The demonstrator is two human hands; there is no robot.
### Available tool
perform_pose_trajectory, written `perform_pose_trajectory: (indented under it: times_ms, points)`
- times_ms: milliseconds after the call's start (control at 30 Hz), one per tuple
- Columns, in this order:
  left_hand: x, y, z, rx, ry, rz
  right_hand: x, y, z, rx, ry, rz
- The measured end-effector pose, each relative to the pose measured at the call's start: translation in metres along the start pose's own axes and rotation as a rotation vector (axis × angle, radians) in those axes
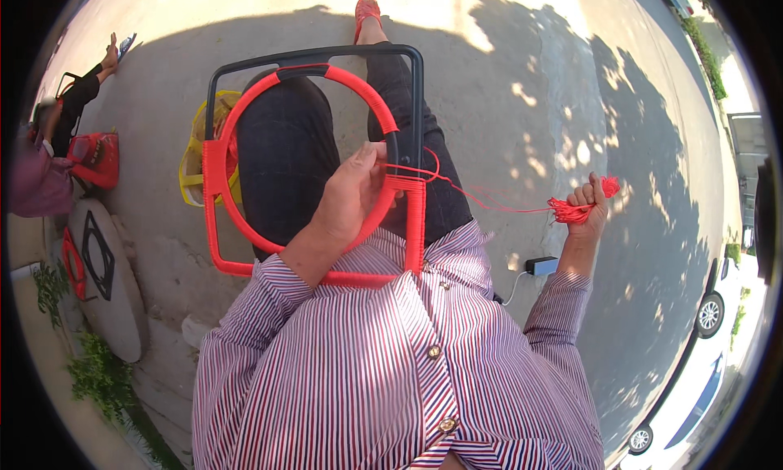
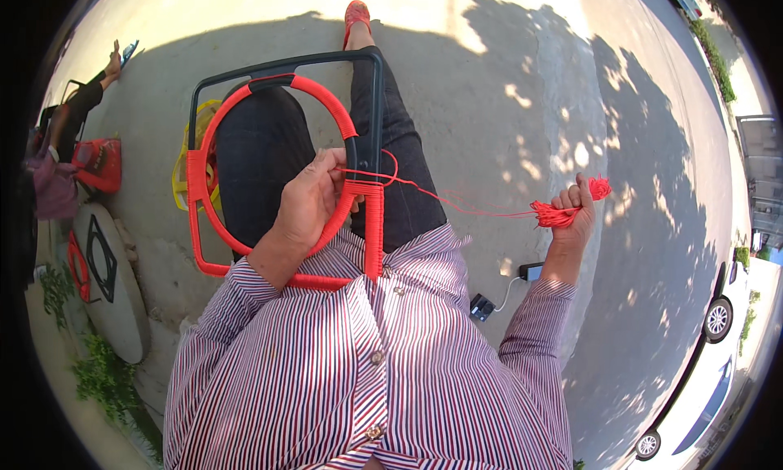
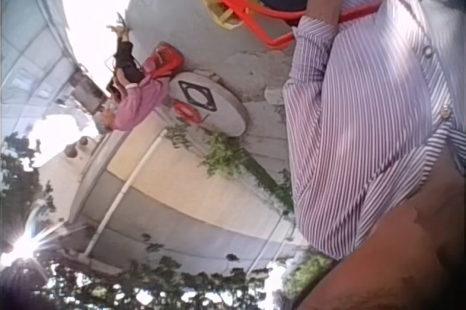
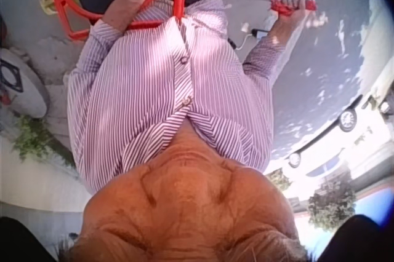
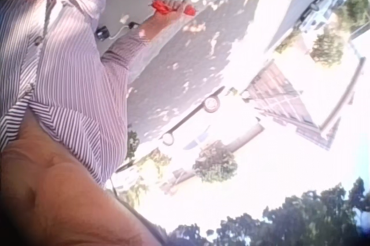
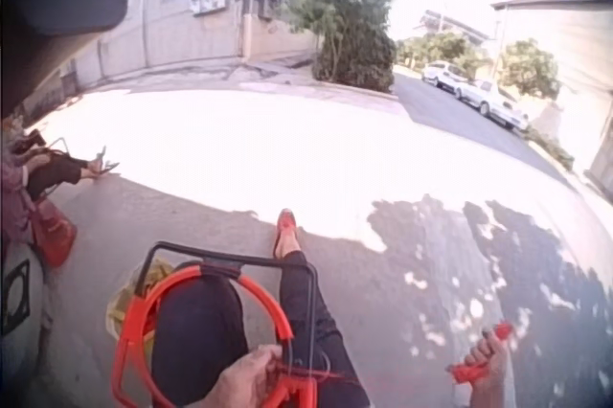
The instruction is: Wrapping a red cord around a red and black circular frame
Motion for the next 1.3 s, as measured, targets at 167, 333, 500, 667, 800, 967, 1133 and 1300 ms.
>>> perform_pose_trajectory:
  times_ms: [167,333,500,667,800,967,1133,1300]
  points:
    - [0.001,-0.002,0.001,-0.008,-0.042,-0.004,0.139,-0.171,0.055,-0.36,-0.333,0.598]
    - [0.001,0.001,0.001,-0.031,-0.033,0.049,0.176,-0.194,0.066,-0.589,-0.448,0.915]
    - [-0.001,-0.002,-0.001,0.026,-0.002,0.131,0.1,-0.125,0.044,-0.191,-0.233,0.365]
    - [-0.006,0.005,-0.003,-0.031,0.103,0.028,0.096,-0.129,0.077,-0.016,-0.218,0.389]
    - [-0.01,0.011,0.007,0.044,0.177,0.009,0.092,-0.117,0.089,0.038,-0.158,0.442]
    - [-0.006,0.007,0.008,0.05,0.097,0.092,0.103,-0.08,0.1,-0.113,-0.278,0.642]
    - [-0.011,0.014,0.006,0.062,0.142,-0.003,0.13,-0.078,0.07,-0.055,-0.455,0.813]
    - [-0.01,0.007,0.003,0.012,0.144,-0.052,0.11,-0.15,0.034,-0.175,0.003,1.186]
Point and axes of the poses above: each hand's wrist, its own z-axis away from the middle knuckle, its own y-axis out of the back of the hand, x = y × z, the point moved 6 cm from there along -z, towards the middle knuckle, and after that the axes turned 11 degrees about -y, right-handed, at the moved point
